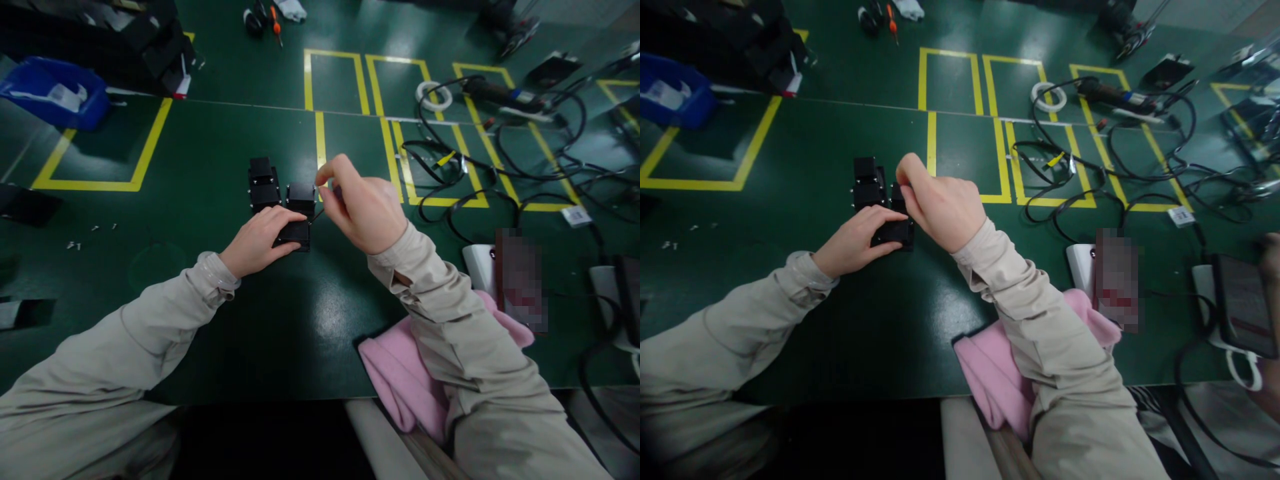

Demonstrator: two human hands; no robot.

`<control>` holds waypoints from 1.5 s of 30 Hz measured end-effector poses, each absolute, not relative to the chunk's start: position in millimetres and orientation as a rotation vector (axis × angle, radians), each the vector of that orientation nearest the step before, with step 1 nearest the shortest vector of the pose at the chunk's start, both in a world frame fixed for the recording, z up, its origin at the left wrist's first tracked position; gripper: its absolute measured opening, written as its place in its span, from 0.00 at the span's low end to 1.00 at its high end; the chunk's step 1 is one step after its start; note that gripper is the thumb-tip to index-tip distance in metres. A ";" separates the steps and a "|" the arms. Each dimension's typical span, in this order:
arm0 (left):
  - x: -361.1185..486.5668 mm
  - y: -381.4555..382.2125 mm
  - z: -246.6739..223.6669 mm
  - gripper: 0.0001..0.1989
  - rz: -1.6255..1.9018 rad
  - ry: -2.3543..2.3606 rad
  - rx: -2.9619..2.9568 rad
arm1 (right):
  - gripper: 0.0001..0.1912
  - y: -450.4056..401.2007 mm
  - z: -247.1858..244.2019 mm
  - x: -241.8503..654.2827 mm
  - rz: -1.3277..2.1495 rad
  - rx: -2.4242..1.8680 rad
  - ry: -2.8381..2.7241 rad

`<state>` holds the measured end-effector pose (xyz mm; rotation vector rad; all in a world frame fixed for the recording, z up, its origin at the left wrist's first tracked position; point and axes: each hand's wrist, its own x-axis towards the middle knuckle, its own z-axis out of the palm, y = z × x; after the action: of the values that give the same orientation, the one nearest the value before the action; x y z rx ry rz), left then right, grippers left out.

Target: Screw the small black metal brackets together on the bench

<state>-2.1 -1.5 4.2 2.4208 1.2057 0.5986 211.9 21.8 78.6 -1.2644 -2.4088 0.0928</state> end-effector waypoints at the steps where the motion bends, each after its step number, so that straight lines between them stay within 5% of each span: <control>1: -2.2 -1.4 4.2 0.20 0.599 1.207 2.425 | 0.19 21.5 79.1 211.4 0.096 -1.269 -2.417; 45: -2.3 -1.9 5.3 0.21 0.618 1.193 2.455 | 0.24 16.7 92.4 209.3 0.038 -1.421 -2.538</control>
<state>-2.3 -1.9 5.3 2.4551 1.1926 0.6183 209.3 16.7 92.4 -1.4210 -2.5380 0.0380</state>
